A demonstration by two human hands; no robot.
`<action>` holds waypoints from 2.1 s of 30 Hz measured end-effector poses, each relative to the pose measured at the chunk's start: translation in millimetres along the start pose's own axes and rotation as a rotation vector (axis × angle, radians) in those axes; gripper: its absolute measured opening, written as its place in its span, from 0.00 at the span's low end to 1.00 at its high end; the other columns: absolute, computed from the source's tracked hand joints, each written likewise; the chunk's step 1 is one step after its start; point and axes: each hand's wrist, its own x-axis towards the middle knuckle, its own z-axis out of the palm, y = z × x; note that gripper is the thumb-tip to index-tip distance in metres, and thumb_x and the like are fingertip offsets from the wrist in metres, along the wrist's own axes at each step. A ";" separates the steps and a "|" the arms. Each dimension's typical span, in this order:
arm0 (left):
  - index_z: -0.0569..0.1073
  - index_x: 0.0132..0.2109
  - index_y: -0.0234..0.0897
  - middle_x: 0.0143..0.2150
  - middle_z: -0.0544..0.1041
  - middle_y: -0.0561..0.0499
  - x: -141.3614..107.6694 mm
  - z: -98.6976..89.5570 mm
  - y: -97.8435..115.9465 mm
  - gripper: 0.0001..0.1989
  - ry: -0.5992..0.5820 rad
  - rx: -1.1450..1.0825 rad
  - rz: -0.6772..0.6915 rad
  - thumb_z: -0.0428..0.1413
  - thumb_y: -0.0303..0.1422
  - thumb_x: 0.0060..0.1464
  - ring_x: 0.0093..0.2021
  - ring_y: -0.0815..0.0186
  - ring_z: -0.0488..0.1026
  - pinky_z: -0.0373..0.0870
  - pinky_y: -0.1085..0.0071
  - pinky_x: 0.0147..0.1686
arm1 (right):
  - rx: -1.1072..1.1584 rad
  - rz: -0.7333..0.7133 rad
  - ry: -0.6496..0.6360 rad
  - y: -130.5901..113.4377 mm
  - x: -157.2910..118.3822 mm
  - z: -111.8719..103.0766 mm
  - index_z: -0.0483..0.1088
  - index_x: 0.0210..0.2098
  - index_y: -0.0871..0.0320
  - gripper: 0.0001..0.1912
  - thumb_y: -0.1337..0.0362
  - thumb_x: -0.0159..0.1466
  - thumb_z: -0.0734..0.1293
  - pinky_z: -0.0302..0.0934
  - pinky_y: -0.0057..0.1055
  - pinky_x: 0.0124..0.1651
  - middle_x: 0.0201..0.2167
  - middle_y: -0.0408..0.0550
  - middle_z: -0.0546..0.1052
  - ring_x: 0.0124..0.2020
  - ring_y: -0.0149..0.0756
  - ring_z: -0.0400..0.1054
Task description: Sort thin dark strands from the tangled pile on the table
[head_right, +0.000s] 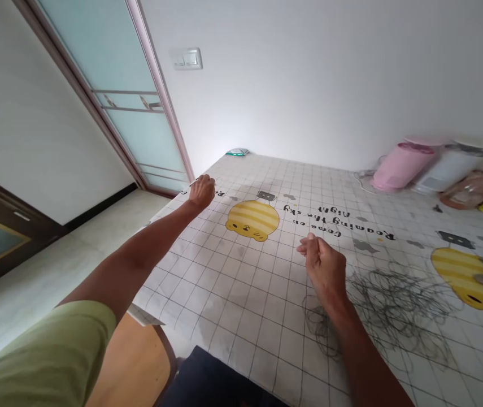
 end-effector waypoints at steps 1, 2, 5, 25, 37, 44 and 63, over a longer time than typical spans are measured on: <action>0.80 0.53 0.31 0.60 0.76 0.27 0.8 5.8 -8.1 0.20 -0.017 0.010 0.004 0.45 0.20 0.68 0.65 0.41 0.70 0.71 0.46 0.60 | -0.052 -0.036 0.000 0.0 -1.9 1.0 0.80 0.36 0.55 0.31 0.38 0.76 0.60 0.75 0.41 0.45 0.32 0.51 0.86 0.35 0.46 0.84; 0.81 0.53 0.32 0.59 0.76 0.29 0.6 12.0 -14.3 0.20 -0.037 0.016 0.008 0.45 0.21 0.68 0.65 0.41 0.71 0.71 0.46 0.61 | -0.094 -0.068 -0.006 0.3 -3.4 1.8 0.80 0.35 0.55 0.31 0.38 0.77 0.60 0.74 0.40 0.44 0.31 0.51 0.86 0.35 0.46 0.84; 0.81 0.53 0.35 0.59 0.77 0.32 -5.0 27.6 -26.2 0.17 -0.086 0.025 0.018 0.48 0.27 0.70 0.64 0.43 0.71 0.71 0.47 0.62 | -0.162 -0.119 -0.027 1.4 -6.3 2.6 0.81 0.35 0.55 0.29 0.41 0.77 0.60 0.73 0.39 0.43 0.31 0.49 0.86 0.35 0.45 0.84; 0.45 0.83 0.29 0.85 0.43 0.38 40.8 58.7 -56.8 0.56 -0.428 -0.048 0.177 0.32 0.69 0.66 0.84 0.48 0.40 0.36 0.50 0.81 | -0.365 -0.318 -0.104 -3.7 -19.1 -3.0 0.81 0.42 0.52 0.22 0.48 0.79 0.60 0.74 0.37 0.42 0.34 0.43 0.87 0.39 0.44 0.84; 0.54 0.80 0.23 0.83 0.53 0.33 114.4 93.1 -76.6 0.52 -0.222 -0.068 0.031 0.33 0.64 0.69 0.82 0.47 0.49 0.42 0.52 0.80 | -0.426 -0.453 -0.162 -14.5 -17.3 -7.1 0.79 0.38 0.49 0.17 0.55 0.78 0.61 0.75 0.38 0.37 0.34 0.43 0.85 0.32 0.43 0.82; 0.58 0.79 0.26 0.81 0.55 0.32 100.9 89.2 -84.0 0.48 -0.174 -0.084 -0.033 0.36 0.61 0.71 0.81 0.44 0.52 0.45 0.49 0.79 | -0.393 -0.488 -0.178 -11.9 -16.7 -7.8 0.76 0.38 0.49 0.15 0.56 0.78 0.62 0.73 0.39 0.35 0.33 0.45 0.84 0.30 0.43 0.80; 0.60 0.77 0.28 0.82 0.50 0.29 34.1 55.6 -74.4 0.41 -0.097 -0.089 -0.134 0.46 0.56 0.72 0.82 0.43 0.48 0.48 0.47 0.78 | -0.410 -0.624 -0.037 -1.6 -12.4 -10.5 0.78 0.39 0.53 0.14 0.60 0.78 0.64 0.70 0.35 0.36 0.36 0.46 0.86 0.34 0.41 0.82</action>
